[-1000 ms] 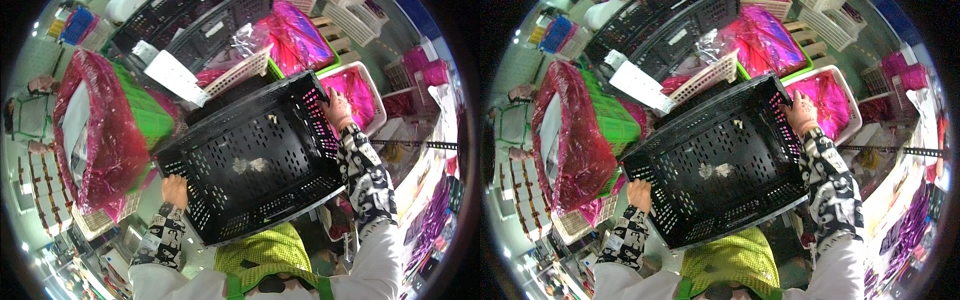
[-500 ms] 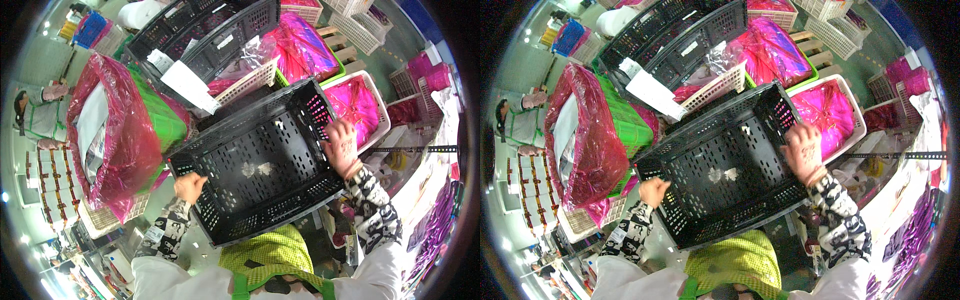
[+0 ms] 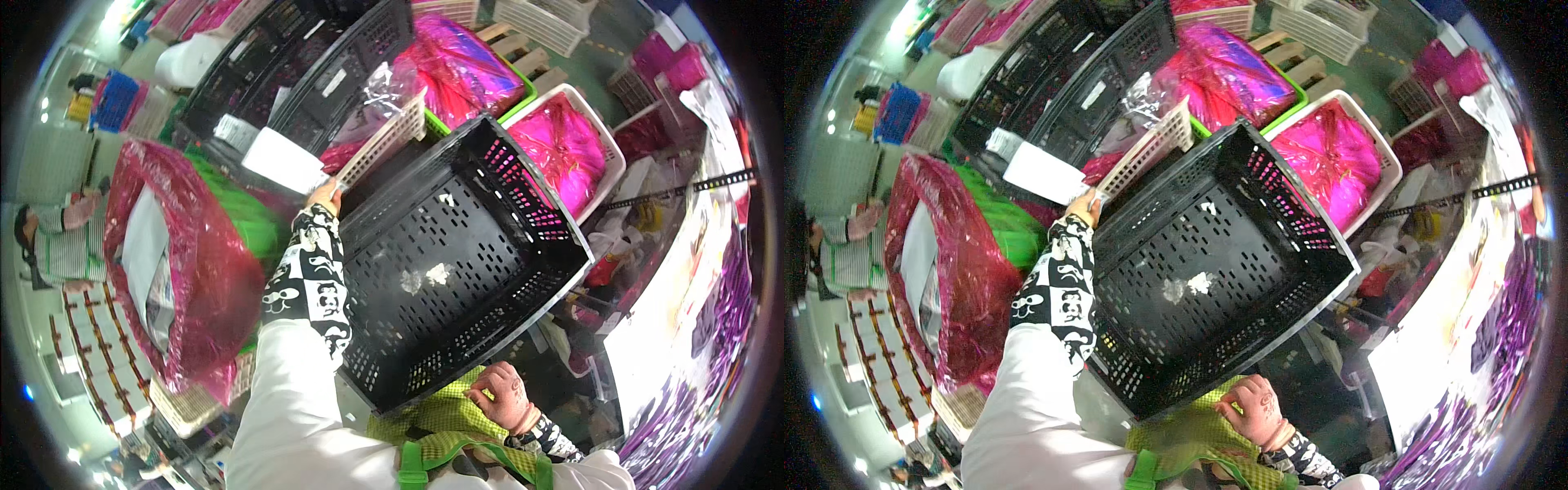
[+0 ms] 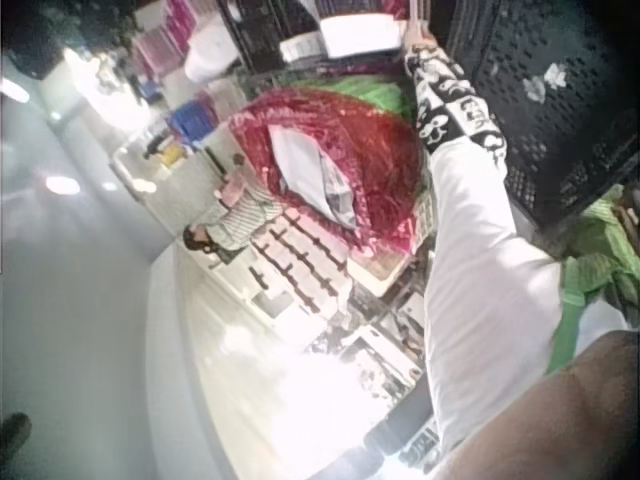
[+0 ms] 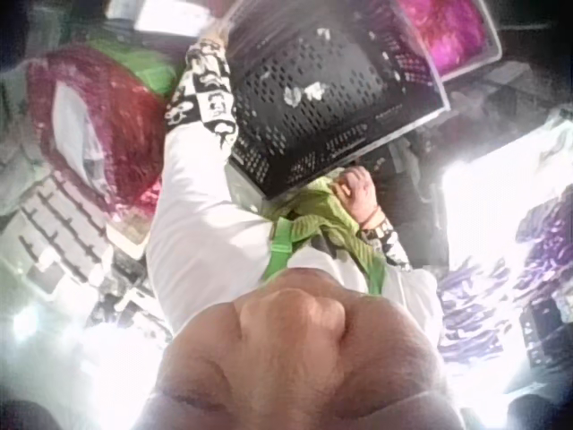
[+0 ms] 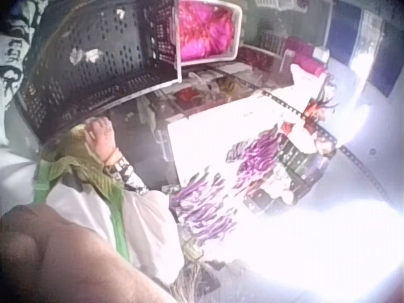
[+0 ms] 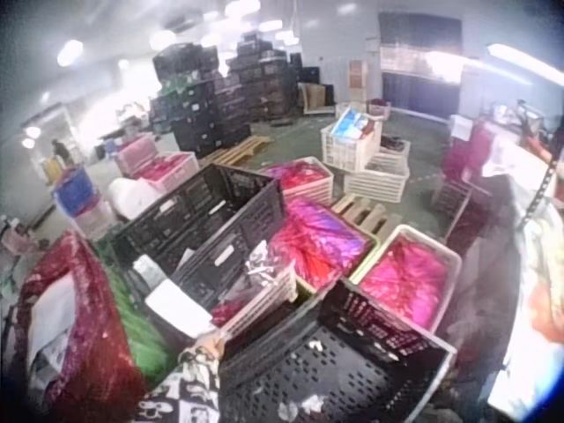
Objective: The person places eggplants into plastic bags, attaches labels from a long strip to each bag, and places the bagged eggplants into a plastic crate.
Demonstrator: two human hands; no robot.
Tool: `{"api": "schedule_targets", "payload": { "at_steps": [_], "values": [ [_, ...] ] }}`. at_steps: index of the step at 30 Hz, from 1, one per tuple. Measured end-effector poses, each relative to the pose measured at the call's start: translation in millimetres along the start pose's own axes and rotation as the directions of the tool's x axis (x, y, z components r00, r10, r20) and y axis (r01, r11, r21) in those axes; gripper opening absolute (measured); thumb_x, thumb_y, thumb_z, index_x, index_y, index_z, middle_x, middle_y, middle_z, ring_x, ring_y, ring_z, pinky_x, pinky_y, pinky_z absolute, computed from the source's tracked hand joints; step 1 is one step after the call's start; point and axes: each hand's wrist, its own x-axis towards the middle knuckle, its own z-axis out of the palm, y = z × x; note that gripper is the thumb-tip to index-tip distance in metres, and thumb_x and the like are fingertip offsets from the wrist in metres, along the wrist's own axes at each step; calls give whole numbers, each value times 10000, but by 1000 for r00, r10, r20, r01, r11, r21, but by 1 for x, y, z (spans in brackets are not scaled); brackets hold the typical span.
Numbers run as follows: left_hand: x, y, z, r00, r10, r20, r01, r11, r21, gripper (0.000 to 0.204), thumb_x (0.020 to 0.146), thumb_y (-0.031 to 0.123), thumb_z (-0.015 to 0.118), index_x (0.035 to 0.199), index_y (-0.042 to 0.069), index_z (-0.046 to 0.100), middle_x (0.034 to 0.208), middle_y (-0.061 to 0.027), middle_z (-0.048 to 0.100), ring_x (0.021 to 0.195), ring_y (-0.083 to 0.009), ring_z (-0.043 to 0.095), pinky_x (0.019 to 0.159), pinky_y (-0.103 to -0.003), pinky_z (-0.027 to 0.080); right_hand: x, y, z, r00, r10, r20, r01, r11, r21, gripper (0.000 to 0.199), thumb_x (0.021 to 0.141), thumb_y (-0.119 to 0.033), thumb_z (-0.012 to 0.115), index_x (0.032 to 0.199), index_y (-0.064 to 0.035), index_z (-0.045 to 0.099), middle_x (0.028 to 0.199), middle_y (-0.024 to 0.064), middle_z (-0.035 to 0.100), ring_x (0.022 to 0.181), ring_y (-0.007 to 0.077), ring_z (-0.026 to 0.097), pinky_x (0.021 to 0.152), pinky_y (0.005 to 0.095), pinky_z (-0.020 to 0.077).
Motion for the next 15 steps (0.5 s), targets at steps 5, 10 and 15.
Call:
{"api": "schedule_targets", "payload": {
  "at_steps": [5,10,15],
  "values": [
    [24,-7,-16,963,260,70,-224,627,747,125,926,176,653,865,67,646,761,-66,619,648,-196,587,512,-304,461,0,-15,10,990,118,-77,-122,991,-53,132,755,-135,764,802,-84,652,832,82,637,825,298,583,763,404,461],
    [-90,25,9,999,-38,-22,36,996,-83,184,940,127,666,806,64,557,638,-13,524,500,-130,493,415,-269,381,13,-29,10,995,101,-14,-102,971,-218,151,808,-235,727,840,-102,664,812,69,642,829,294,586,750,411,459],
    [-156,55,-19,964,-73,257,126,972,-197,144,938,156,685,872,91,575,687,20,533,509,-76,480,398,-224,310,40,-58,2,986,-28,-163,11,995,-104,223,810,-220,752,934,-59,660,830,88,646,812,304,604,754,398,484]
  ]
}}
